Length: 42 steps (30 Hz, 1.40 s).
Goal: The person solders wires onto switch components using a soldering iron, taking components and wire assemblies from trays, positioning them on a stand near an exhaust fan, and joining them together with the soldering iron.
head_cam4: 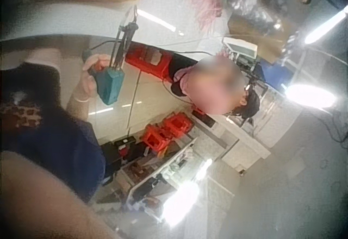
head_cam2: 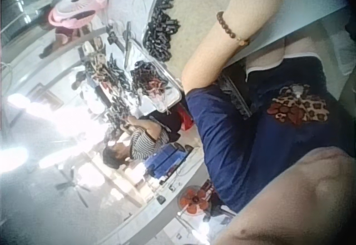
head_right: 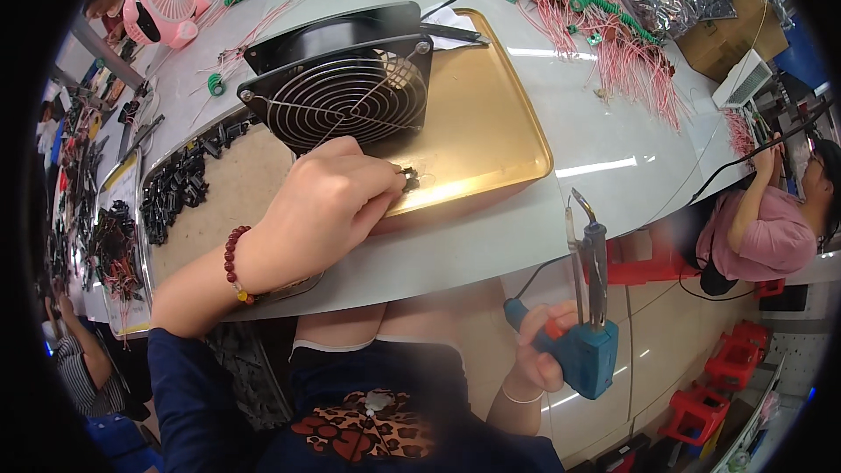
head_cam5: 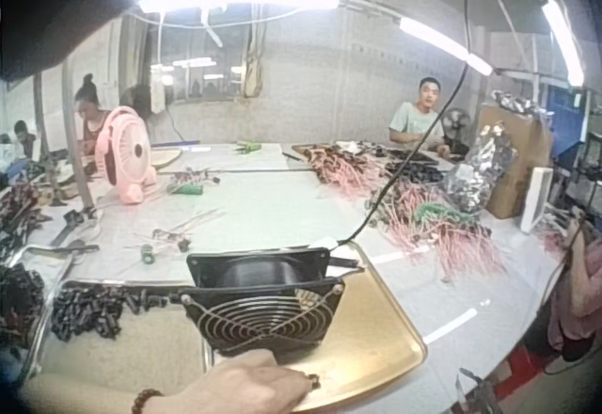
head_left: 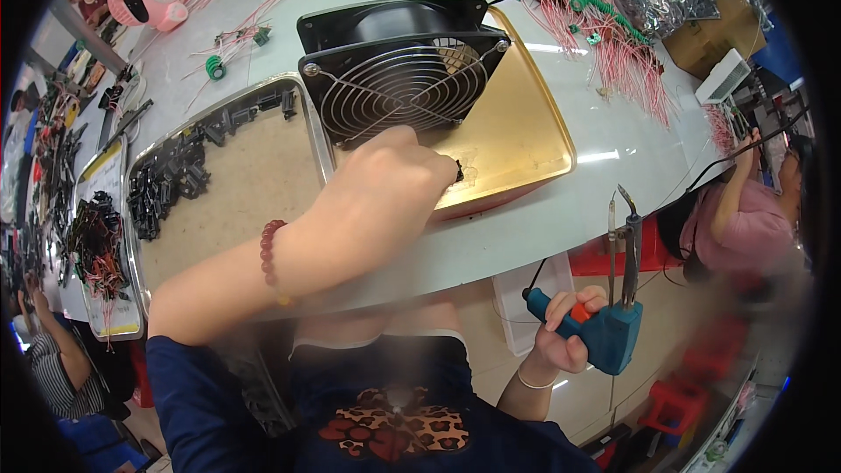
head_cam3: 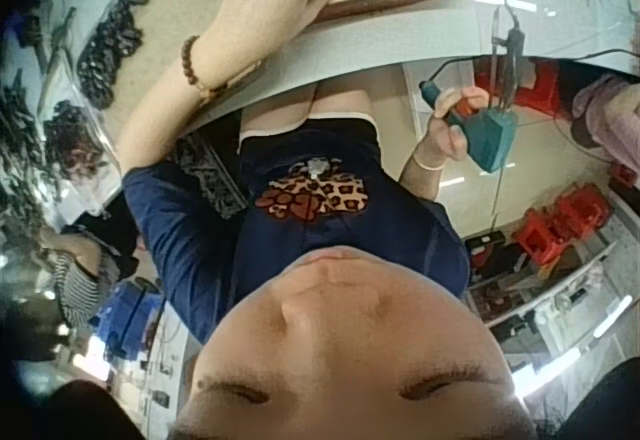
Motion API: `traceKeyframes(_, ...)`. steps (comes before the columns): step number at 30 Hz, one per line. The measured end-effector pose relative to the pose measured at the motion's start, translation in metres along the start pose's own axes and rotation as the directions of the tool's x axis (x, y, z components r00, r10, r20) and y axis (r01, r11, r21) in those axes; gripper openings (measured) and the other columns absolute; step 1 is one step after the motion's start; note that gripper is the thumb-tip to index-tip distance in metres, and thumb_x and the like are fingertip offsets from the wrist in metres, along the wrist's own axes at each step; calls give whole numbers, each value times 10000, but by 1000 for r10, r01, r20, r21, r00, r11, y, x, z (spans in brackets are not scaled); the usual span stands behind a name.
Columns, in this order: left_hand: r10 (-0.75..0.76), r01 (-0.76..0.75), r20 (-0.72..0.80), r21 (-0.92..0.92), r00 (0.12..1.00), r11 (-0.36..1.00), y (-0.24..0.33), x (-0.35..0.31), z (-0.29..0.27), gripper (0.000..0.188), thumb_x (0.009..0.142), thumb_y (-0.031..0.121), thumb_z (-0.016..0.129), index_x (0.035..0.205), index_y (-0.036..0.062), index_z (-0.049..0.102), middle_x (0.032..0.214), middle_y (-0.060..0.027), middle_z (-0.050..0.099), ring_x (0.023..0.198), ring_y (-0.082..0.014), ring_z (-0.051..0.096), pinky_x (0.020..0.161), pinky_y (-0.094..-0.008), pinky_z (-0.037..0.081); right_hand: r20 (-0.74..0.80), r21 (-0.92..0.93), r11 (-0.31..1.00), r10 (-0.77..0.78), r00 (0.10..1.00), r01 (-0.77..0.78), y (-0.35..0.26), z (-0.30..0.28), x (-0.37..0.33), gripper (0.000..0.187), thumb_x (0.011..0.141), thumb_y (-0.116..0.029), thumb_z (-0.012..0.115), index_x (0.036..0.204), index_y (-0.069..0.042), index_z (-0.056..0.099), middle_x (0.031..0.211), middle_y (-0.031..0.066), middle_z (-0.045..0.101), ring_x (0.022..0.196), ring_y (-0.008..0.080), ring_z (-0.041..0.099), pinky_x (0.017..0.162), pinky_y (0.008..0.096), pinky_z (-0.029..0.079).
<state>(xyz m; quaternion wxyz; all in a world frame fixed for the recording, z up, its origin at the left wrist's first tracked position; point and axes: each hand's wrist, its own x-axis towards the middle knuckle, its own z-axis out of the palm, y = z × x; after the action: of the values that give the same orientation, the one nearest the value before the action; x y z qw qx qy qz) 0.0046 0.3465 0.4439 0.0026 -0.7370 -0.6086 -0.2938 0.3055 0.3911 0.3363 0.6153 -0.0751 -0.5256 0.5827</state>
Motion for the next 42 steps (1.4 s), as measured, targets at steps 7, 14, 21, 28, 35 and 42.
traceKeyframes(7,-13,16,-33,83,999,996,4,-4,3,58,734,19,670,747,40,617,685,-80,612,614,-254,518,582,-347,448,20,23,1000,-12,1000,11,5,1,2,501,703,-164,652,1125,48,485,1139,184,493,526,181,545,550,299,390)
traceKeyframes(14,95,-88,-99,71,990,994,-4,-13,6,149,726,47,637,874,36,631,808,-91,645,656,-245,557,578,-340,454,-22,-2,1000,1,1000,-1,4,8,2,516,703,-195,665,1118,49,479,1100,190,498,524,163,527,528,270,386)
traceKeyframes(21,421,-309,-249,386,872,869,-70,-53,-74,226,669,2,642,864,100,701,726,-6,665,542,-150,502,483,-314,350,-84,-210,977,5,996,-23,-9,12,-1,441,788,-189,665,1103,25,442,1086,151,455,602,143,506,560,271,371)
traceKeyframes(28,-407,498,-294,403,865,768,-248,-106,-108,308,741,241,773,898,28,615,748,-112,605,693,-227,595,651,-364,477,-115,-97,994,32,993,-44,-3,23,9,431,792,-166,667,1106,16,435,1086,141,451,628,148,499,572,279,373)
traceKeyframes(35,-432,510,-272,431,860,745,-259,-88,-92,251,757,169,739,888,25,582,825,-157,639,788,-355,621,685,-428,493,-146,-149,988,5,989,-27,-5,22,3,431,763,-162,657,1091,15,441,1048,144,481,607,152,512,550,257,392)
traceKeyframes(42,-329,451,-332,418,884,789,-251,-90,-97,212,794,140,710,839,0,558,769,-154,638,685,-314,618,639,-392,489,-112,-133,991,12,994,-27,-6,22,0,435,765,-162,659,1094,24,443,1098,174,448,630,173,555,563,274,404)
